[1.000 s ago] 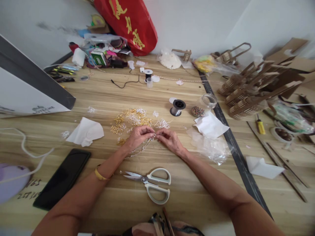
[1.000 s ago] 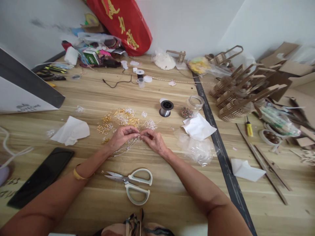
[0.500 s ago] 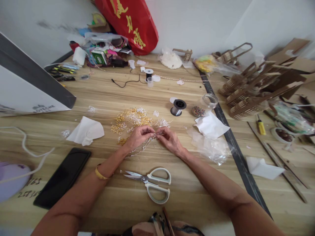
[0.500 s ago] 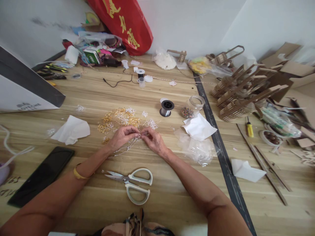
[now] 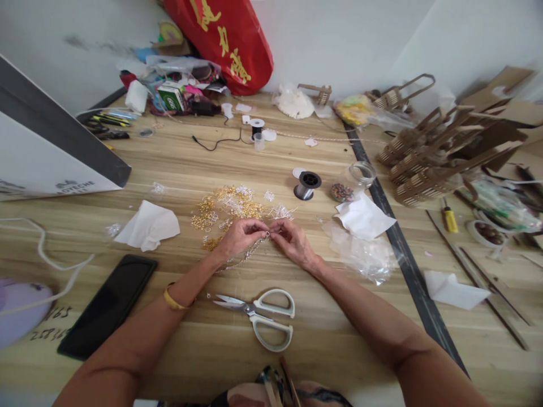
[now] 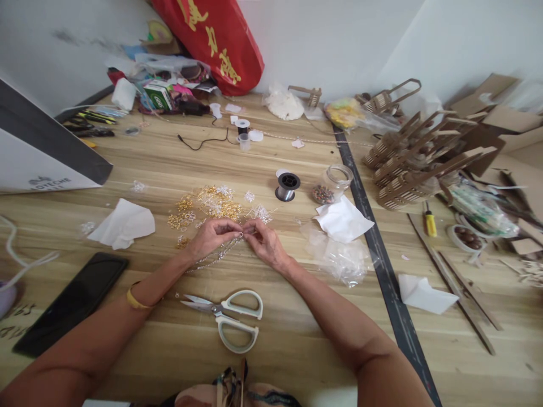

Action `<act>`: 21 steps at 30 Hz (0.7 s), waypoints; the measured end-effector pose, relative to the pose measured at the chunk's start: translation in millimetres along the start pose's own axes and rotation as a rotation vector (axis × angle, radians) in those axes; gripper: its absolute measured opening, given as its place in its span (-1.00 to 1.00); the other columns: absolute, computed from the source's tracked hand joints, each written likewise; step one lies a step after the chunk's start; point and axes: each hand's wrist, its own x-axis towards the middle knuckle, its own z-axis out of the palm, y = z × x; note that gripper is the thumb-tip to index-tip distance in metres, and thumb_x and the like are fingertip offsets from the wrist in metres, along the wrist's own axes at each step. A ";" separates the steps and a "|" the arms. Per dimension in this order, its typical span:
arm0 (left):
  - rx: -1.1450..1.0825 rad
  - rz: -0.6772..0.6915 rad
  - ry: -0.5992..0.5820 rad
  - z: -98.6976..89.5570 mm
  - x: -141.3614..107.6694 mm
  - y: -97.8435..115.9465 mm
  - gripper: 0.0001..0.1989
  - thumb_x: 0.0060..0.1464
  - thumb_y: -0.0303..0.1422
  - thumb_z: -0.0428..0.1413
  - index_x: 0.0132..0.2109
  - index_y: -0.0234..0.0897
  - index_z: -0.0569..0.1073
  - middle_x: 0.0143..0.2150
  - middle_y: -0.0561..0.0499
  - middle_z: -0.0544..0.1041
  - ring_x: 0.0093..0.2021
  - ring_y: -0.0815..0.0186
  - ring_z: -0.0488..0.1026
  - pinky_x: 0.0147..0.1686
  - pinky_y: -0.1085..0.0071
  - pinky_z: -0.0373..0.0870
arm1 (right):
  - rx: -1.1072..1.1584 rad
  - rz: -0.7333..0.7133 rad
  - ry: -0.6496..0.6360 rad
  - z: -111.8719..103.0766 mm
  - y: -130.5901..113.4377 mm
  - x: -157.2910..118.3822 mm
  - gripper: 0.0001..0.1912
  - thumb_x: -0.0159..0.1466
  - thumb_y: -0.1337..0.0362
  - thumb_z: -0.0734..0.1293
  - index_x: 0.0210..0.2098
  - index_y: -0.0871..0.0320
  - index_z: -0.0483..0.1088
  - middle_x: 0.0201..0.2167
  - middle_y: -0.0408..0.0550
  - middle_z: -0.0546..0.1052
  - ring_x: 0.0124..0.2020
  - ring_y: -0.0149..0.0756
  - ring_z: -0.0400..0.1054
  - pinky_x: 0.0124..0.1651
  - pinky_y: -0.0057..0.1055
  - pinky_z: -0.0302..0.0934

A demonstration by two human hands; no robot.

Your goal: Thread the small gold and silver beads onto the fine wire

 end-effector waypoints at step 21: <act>0.105 -0.005 -0.065 0.3 -2.5 3.6 -0.85 0.05 -0.33 0.14 -0.33 -0.35 0.49 -0.43 0.03 0.50 -0.42 0.38 0.39 -0.36 0.46 0.31 | 0.071 0.047 -0.037 -1.1 -3.0 0.5 -0.72 0.26 0.11 0.34 -0.15 0.17 0.34 -0.30 0.00 0.54 -0.28 -0.30 0.46 -0.24 -0.37 0.35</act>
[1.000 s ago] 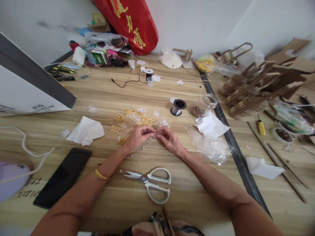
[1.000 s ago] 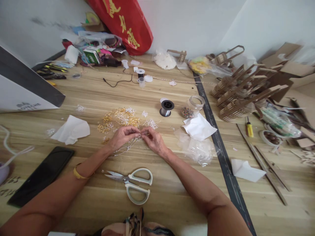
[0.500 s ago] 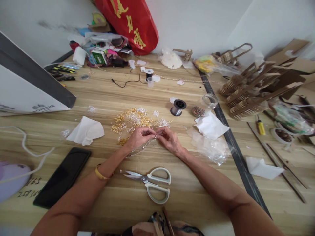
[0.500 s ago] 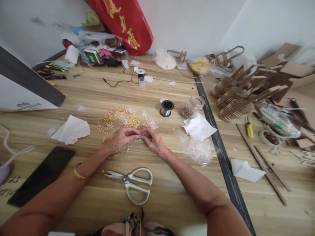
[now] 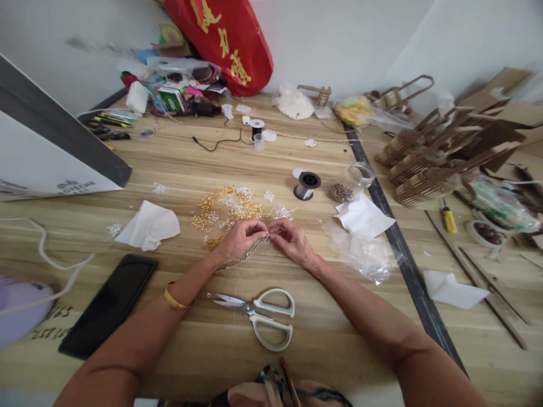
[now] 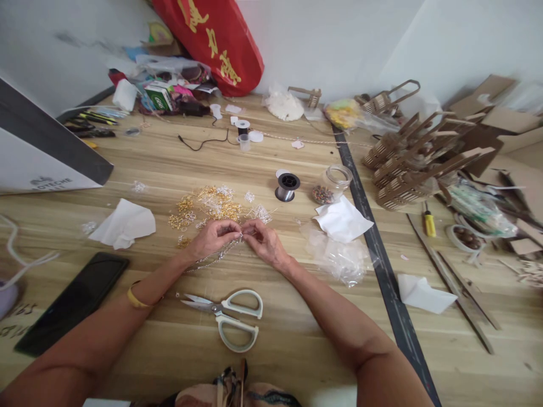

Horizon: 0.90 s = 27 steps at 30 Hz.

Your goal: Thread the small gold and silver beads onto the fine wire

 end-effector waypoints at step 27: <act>-0.028 0.066 0.010 3.7 -3.2 -0.7 -0.90 0.09 -0.40 0.09 -0.31 -0.36 0.46 -0.41 0.03 0.45 -0.40 0.41 0.32 -0.36 0.46 0.27 | -0.090 0.085 0.008 -0.7 3.5 -5.8 -0.78 0.19 0.15 0.38 -0.26 0.19 0.45 -0.39 -0.05 0.55 -0.44 -0.34 0.40 -0.41 -0.44 0.29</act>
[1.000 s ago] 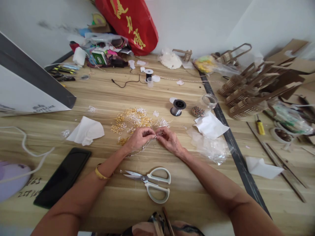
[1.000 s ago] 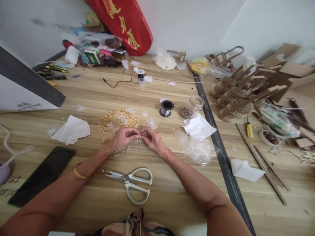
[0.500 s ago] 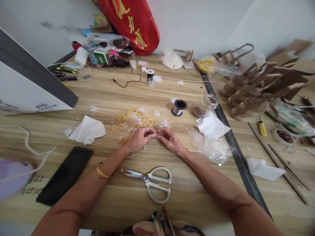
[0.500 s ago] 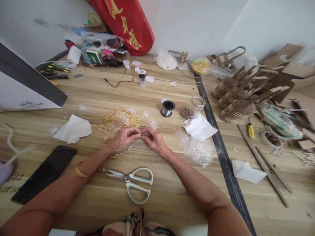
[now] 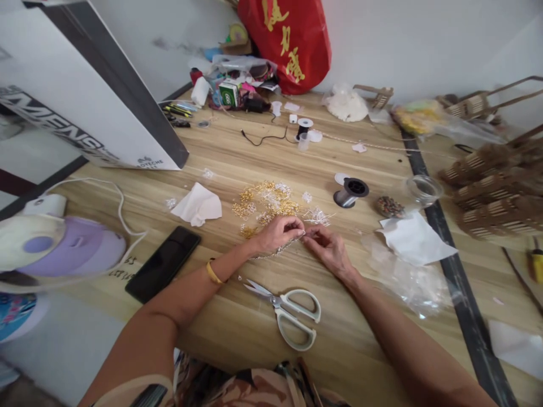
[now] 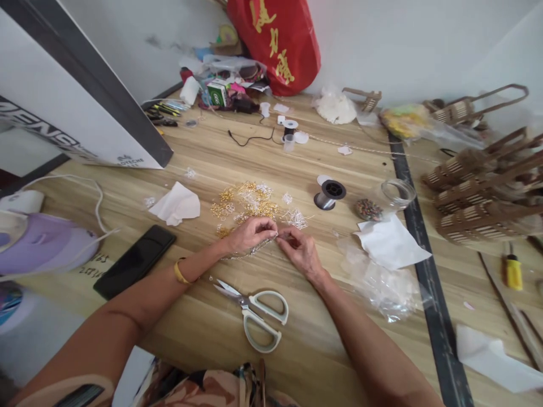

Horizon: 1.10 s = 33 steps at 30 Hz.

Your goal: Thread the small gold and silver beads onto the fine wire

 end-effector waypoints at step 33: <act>-0.268 -0.161 0.081 -8.0 6.1 2.6 -0.81 -0.06 -0.34 0.22 -0.28 -0.36 0.56 -0.43 0.00 0.57 -0.43 0.38 0.45 -0.34 0.43 0.40 | -0.002 -0.030 0.013 -4.1 -1.1 5.9 -0.79 0.27 0.16 0.29 -0.29 0.19 0.43 -0.44 -0.11 0.44 -0.48 -0.42 0.23 -0.46 -0.50 0.11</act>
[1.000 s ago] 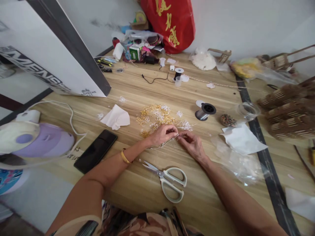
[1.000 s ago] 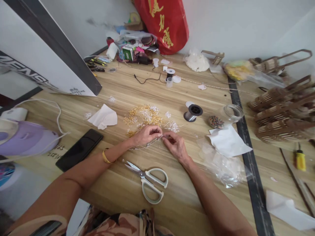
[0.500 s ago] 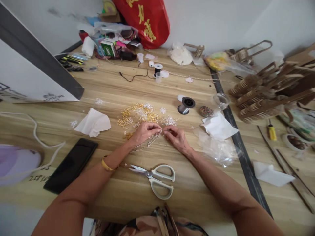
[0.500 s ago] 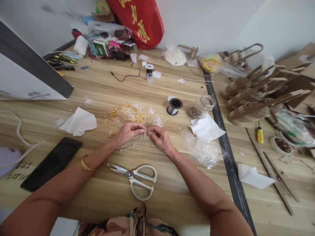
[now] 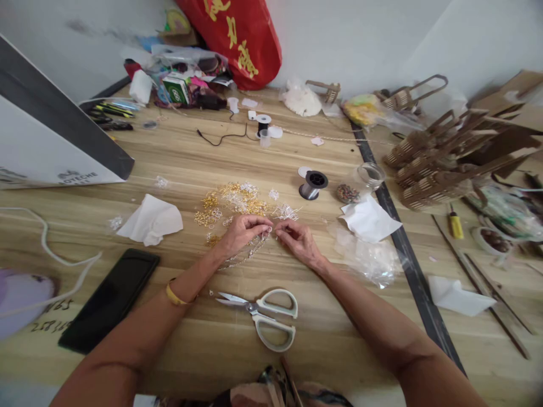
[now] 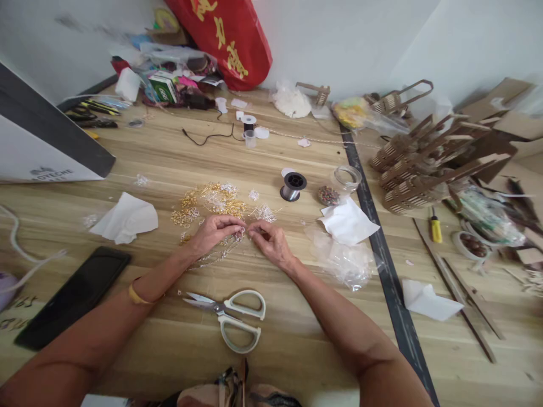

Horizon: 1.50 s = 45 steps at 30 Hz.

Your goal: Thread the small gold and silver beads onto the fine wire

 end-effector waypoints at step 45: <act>-0.110 -0.036 0.049 -2.1 1.7 -8.1 -0.82 -0.17 -0.35 0.31 -0.36 -0.34 0.55 -0.49 0.04 0.56 -0.46 0.39 0.46 -0.34 0.44 0.40 | 0.064 -0.028 -0.044 0.4 -5.2 2.7 -0.79 0.27 0.17 0.29 -0.31 0.21 0.42 -0.54 -0.18 0.36 -0.52 -0.46 0.16 -0.43 -0.49 0.05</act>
